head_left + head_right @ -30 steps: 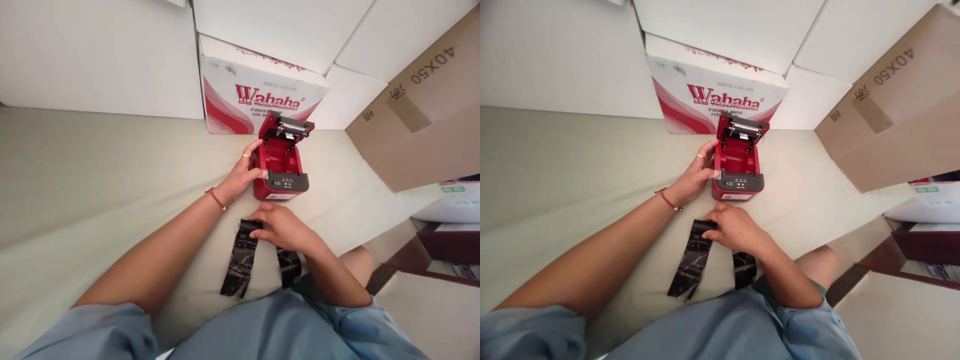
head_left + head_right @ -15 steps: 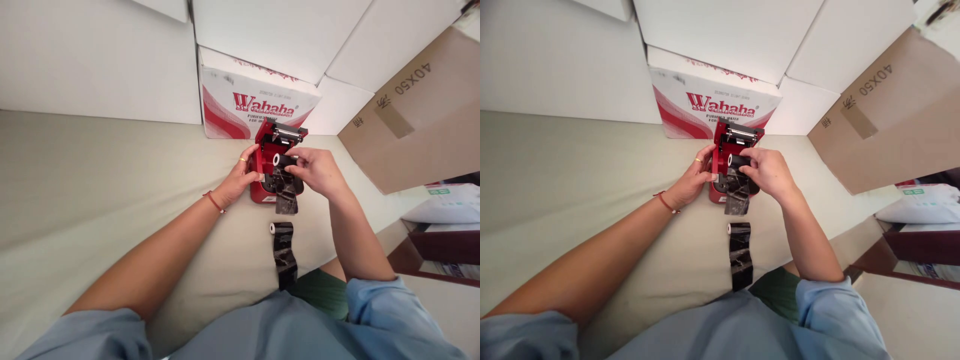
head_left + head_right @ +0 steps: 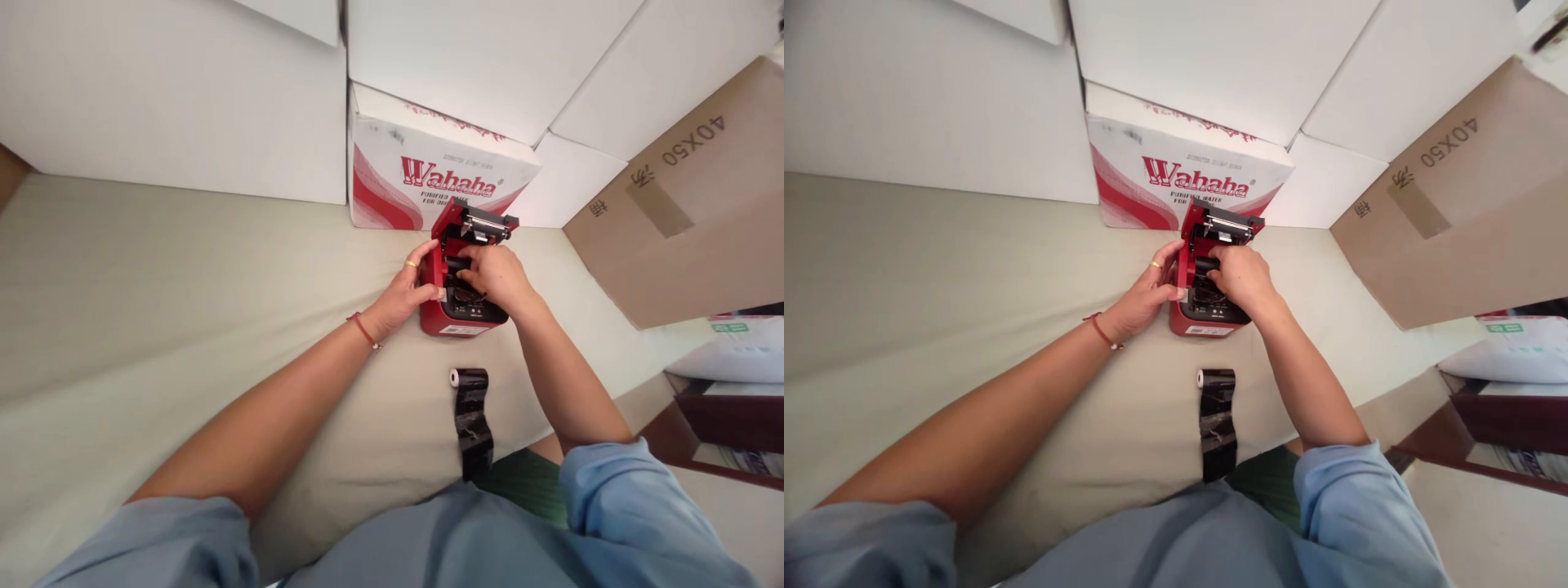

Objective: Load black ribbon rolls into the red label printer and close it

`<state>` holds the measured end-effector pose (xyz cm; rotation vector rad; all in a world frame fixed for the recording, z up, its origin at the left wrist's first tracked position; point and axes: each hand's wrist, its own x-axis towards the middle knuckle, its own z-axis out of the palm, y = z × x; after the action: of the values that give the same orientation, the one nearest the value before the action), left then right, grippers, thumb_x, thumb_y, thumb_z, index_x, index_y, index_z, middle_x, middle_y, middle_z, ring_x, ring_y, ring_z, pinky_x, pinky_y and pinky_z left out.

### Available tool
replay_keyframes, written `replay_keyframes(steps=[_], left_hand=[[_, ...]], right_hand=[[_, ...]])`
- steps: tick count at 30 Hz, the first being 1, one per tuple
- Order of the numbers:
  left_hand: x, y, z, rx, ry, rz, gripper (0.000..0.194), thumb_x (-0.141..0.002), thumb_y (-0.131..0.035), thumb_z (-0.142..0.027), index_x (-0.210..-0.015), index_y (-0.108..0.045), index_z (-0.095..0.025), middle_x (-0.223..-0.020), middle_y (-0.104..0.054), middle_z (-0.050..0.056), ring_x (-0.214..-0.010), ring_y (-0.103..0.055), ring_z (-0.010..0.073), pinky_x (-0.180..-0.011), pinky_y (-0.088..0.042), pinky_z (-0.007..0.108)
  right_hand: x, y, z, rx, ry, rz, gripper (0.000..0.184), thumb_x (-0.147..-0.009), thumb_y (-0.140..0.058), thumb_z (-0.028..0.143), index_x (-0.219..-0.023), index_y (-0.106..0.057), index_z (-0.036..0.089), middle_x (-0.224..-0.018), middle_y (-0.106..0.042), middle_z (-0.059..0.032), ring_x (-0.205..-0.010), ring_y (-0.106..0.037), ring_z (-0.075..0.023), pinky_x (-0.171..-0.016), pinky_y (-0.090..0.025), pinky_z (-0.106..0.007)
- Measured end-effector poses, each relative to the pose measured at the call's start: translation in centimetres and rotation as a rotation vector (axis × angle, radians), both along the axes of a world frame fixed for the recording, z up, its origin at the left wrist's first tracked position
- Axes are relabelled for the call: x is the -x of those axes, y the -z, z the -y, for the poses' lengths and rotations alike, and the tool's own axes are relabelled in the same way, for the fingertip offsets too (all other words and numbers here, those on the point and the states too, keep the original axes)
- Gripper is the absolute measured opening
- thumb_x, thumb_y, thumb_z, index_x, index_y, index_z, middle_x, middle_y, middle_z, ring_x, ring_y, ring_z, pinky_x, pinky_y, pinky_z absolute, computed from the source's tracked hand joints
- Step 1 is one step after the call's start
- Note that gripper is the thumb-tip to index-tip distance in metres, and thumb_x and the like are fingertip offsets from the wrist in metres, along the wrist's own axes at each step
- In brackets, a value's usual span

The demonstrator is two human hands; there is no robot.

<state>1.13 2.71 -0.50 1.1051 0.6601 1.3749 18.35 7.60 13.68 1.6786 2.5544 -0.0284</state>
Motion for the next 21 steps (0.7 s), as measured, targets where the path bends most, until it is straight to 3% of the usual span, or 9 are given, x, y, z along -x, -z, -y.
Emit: replay_keyframes(steps=[3, 6, 11, 13, 16, 21], left_hand=[[0.0, -0.1, 0.0, 0.005, 0.007, -0.009, 0.104, -0.076, -0.084, -0.034, -0.171, -0.041, -0.033, -0.180, -0.049, 0.009, -0.166, -0.048, 0.0389, -0.141, -0.040, 0.063], [0.1, 0.0, 0.1, 0.005, 0.001, -0.020, 0.104, -0.077, -0.084, -0.034, -0.171, -0.041, -0.032, -0.181, -0.047, 0.009, -0.167, -0.048, 0.0391, -0.141, -0.040, 0.062], [0.3, 0.2, 0.0, -0.037, 0.014, -0.051, 0.102, -0.082, -0.084, -0.038, -0.172, -0.039, -0.033, -0.180, -0.050, 0.010, -0.165, -0.051, 0.0386, -0.138, -0.044, 0.060], [0.3, 0.3, 0.0, -0.047, 0.020, -0.044, 0.102, -0.082, -0.085, -0.040, -0.173, -0.038, -0.031, -0.179, -0.051, 0.011, -0.166, -0.051, 0.0386, -0.139, -0.043, 0.060], [0.4, 0.4, -0.1, -0.060, 0.016, -0.043, 0.102, -0.082, -0.086, -0.042, -0.172, -0.039, -0.032, -0.177, -0.054, 0.011, -0.166, -0.050, 0.0384, -0.140, -0.041, 0.060], [0.5, 0.4, 0.0, -0.089, 0.008, -0.071, 0.099, -0.084, -0.087, -0.048, -0.171, -0.040, -0.035, -0.177, -0.054, 0.010, -0.165, -0.052, 0.0381, -0.138, -0.044, 0.059]], right_hand=[[-0.1, -0.1, 0.2, 0.037, -0.004, -0.042, 0.042, -0.101, -0.073, 0.024, -0.143, -0.081, 0.023, -0.105, -0.088, -0.0098, -0.100, -0.080, -0.0331, -0.086, -0.057, -0.042], [-1.1, -0.5, 1.8, 0.021, -0.028, -0.211, 0.038, -0.107, -0.068, 0.026, -0.142, -0.081, 0.023, -0.107, -0.089, -0.0093, -0.100, -0.081, -0.0325, -0.090, -0.060, -0.044], [-4.6, 0.1, 7.3, -0.133, -0.331, -0.516, 0.029, -0.115, -0.062, 0.036, -0.131, -0.085, 0.027, -0.133, -0.088, -0.0105, -0.124, -0.080, -0.0321, -0.114, -0.061, -0.052], [-6.0, 1.0, 9.5, -0.110, -0.424, -0.510, 0.033, -0.116, -0.063, 0.037, -0.141, -0.081, 0.028, -0.149, -0.082, -0.0111, -0.140, -0.075, -0.0323, -0.124, -0.057, -0.056], [-7.3, 2.8, 11.7, -0.093, -0.405, -0.435, 0.046, -0.116, -0.060, 0.031, -0.161, -0.069, 0.030, -0.168, -0.069, -0.0108, -0.159, -0.063, -0.0313, -0.136, -0.048, -0.062], [-7.8, 4.6, 13.2, -0.144, -0.355, -0.400, 0.057, -0.117, -0.055, 0.025, -0.173, -0.057, 0.031, -0.175, -0.063, -0.0108, -0.167, -0.055, -0.0290, -0.141, -0.041, -0.063]])
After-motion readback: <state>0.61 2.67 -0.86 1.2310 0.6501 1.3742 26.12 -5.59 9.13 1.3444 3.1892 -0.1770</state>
